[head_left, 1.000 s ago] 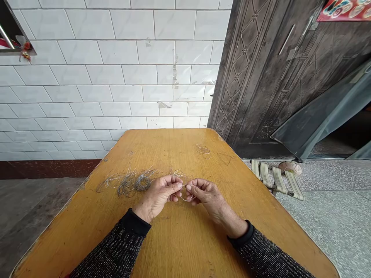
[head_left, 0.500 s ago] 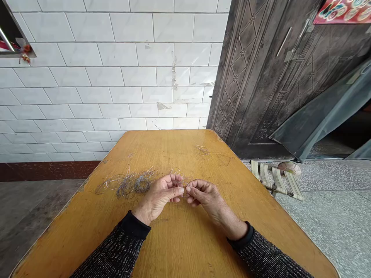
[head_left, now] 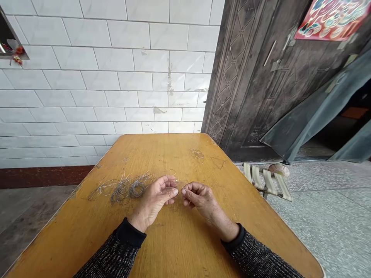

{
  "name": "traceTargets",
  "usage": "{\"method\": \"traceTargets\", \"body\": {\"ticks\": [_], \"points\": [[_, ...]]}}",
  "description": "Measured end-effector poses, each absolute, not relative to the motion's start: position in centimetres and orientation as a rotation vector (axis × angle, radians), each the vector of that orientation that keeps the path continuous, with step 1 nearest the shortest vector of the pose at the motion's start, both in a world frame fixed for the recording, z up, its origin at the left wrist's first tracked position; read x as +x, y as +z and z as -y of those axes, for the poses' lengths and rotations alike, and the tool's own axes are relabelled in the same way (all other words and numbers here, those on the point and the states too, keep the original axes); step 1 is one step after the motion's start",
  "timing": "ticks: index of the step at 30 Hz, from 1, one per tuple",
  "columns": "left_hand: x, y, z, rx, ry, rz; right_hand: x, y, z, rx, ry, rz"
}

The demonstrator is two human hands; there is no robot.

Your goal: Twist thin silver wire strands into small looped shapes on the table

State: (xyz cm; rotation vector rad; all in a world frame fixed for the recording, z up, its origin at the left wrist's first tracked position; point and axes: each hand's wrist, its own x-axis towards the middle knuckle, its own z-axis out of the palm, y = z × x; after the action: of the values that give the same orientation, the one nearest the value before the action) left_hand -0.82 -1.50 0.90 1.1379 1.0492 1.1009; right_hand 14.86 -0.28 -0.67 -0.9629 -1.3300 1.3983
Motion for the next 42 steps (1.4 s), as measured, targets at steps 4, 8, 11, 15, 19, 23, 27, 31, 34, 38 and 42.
{"method": "traceTargets", "body": {"ticks": [4, 8, 11, 15, 19, 23, 27, 31, 34, 38, 42], "points": [[-0.8, 0.8, 1.5, 1.142, 1.174, -1.129, 15.8, -0.7, -1.1, -0.984, 1.324, 1.301], [-0.3, 0.2, 1.4, 1.346, 1.246, -1.213, 17.9, -0.5, -4.5, -1.163, 1.163, 1.255], [0.5, -0.6, 1.7, 1.695, 1.263, -1.256, 19.3, -0.2, -8.1, -1.26, 1.099, 1.253], [1.6, -1.5, 2.7, 2.145, 1.154, -1.211, 19.4, -0.2, -13.1, -1.428, 1.032, 1.283], [2.0, -1.6, 3.5, 2.393, 1.048, -1.193, 17.5, -0.7, -17.4, -1.59, 1.02, 1.382], [2.0, -1.9, 3.6, 2.527, 1.023, -1.157, 15.8, -1.2, -20.9, -1.711, 0.949, 1.461], [2.0, -2.4, 3.4, 2.591, 1.007, -1.152, 15.3, -1.1, -22.9, -1.81, 0.829, 1.515], [1.9, -2.4, 3.3, 2.607, 0.964, -1.125, 15.8, -0.6, -22.9, -1.831, 0.697, 1.539], [1.7, -2.2, 3.3, 2.627, 0.944, -1.119, 16.5, -0.1, -21.6, -1.783, 0.634, 1.537], [1.6, -1.9, 3.5, 2.684, 0.881, -1.155, 17.3, 0.2, -18.2, -1.637, 0.665, 1.551], [1.6, -1.8, 3.3, 2.643, 0.934, -1.132, 17.5, -0.3, -13.4, -1.476, 0.819, 1.576]]}}
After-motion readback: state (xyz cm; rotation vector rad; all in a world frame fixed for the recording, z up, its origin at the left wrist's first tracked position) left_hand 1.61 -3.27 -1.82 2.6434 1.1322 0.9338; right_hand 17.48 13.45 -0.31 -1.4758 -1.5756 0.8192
